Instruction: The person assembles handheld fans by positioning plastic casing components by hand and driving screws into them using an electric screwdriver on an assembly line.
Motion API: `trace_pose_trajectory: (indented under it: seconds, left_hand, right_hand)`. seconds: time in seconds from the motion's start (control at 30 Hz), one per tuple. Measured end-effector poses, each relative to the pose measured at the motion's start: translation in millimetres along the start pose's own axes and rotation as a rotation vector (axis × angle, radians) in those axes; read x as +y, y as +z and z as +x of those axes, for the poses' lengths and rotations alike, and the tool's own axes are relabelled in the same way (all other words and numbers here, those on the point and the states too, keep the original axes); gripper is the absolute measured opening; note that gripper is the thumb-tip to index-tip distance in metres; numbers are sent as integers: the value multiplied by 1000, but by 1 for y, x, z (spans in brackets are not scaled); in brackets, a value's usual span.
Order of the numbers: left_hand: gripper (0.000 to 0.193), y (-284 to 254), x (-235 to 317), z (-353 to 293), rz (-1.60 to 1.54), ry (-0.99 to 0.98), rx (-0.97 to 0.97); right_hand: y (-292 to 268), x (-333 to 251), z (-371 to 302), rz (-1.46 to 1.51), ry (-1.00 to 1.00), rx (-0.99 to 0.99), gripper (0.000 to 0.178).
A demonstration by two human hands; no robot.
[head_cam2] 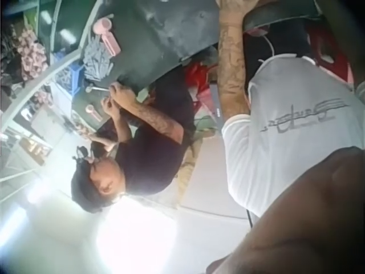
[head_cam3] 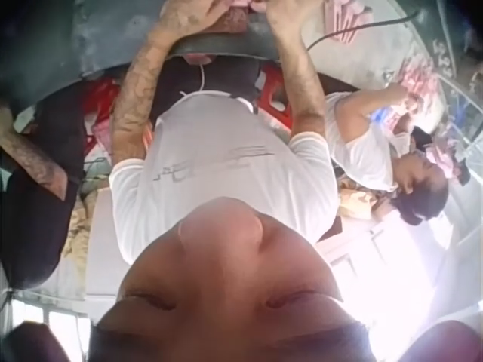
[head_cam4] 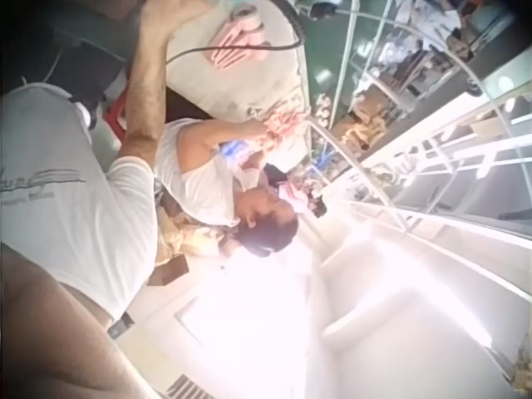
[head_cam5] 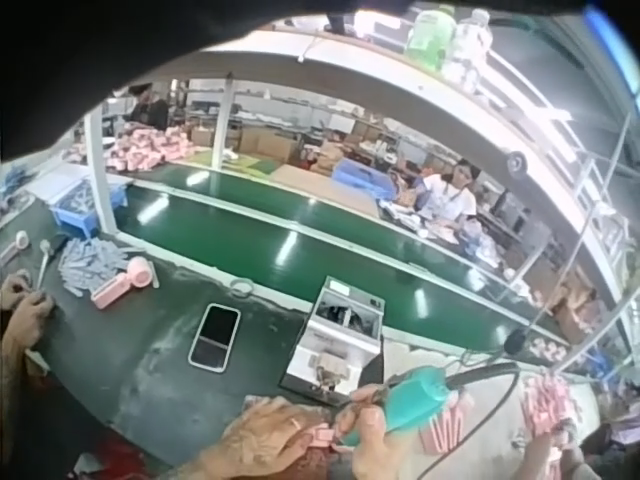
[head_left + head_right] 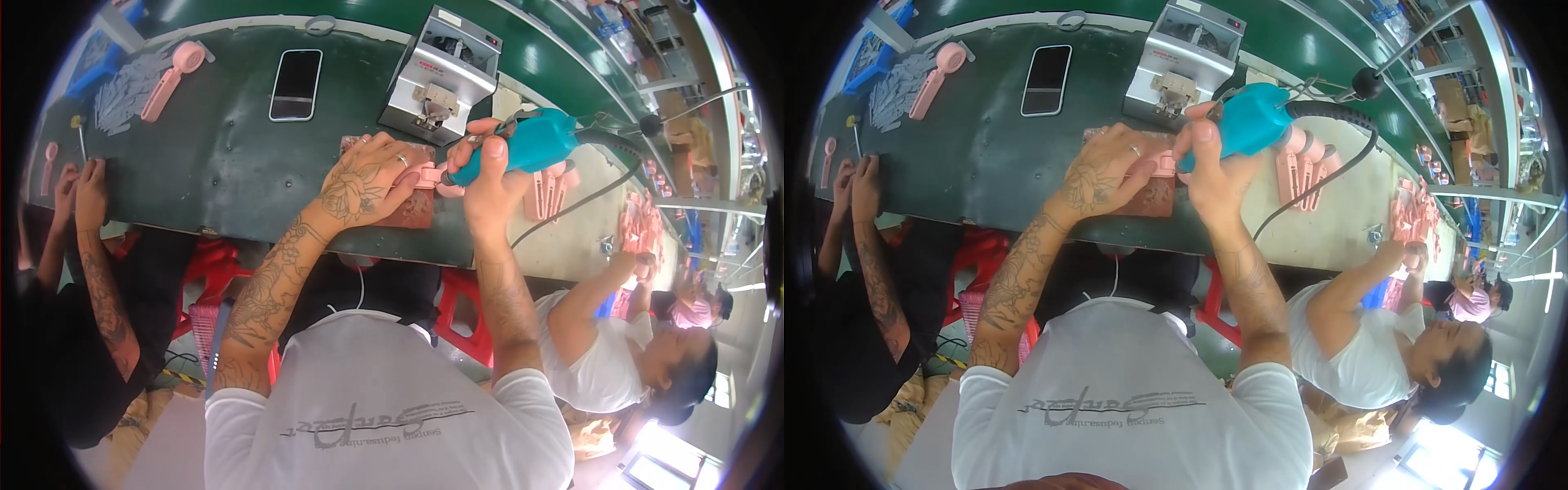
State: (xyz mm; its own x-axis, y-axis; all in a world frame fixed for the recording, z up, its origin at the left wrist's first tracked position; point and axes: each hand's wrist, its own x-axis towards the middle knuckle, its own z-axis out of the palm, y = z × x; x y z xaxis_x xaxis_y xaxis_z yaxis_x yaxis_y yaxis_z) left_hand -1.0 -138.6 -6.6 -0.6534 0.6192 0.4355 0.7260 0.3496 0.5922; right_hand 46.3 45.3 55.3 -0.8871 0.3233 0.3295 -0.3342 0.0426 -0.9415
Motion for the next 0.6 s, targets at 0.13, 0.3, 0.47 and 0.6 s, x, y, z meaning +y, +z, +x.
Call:
trace_pose_trajectory:
  seconds: [0.13, 0.3, 0.47, 0.6]
  left_hand:
    - [35, 0, 1, -1, 9, -11, -15]
    - [35, 0, 5, 0, 41, -19, -24]
    - [37, -3, 7, 3, 33, -20, -66]
    - [36, -5, 8, 7, 61, -7, -87]
  right_hand:
    - [0, 2, -3, 16, 23, -1, 36]
    - [-3, 12, -8, -33, 45, -7, 47]
    - [-3, 23, -14, -20, -2, -20, 43]
    - [-3, 20, -10, -42, -4, -20, 41]
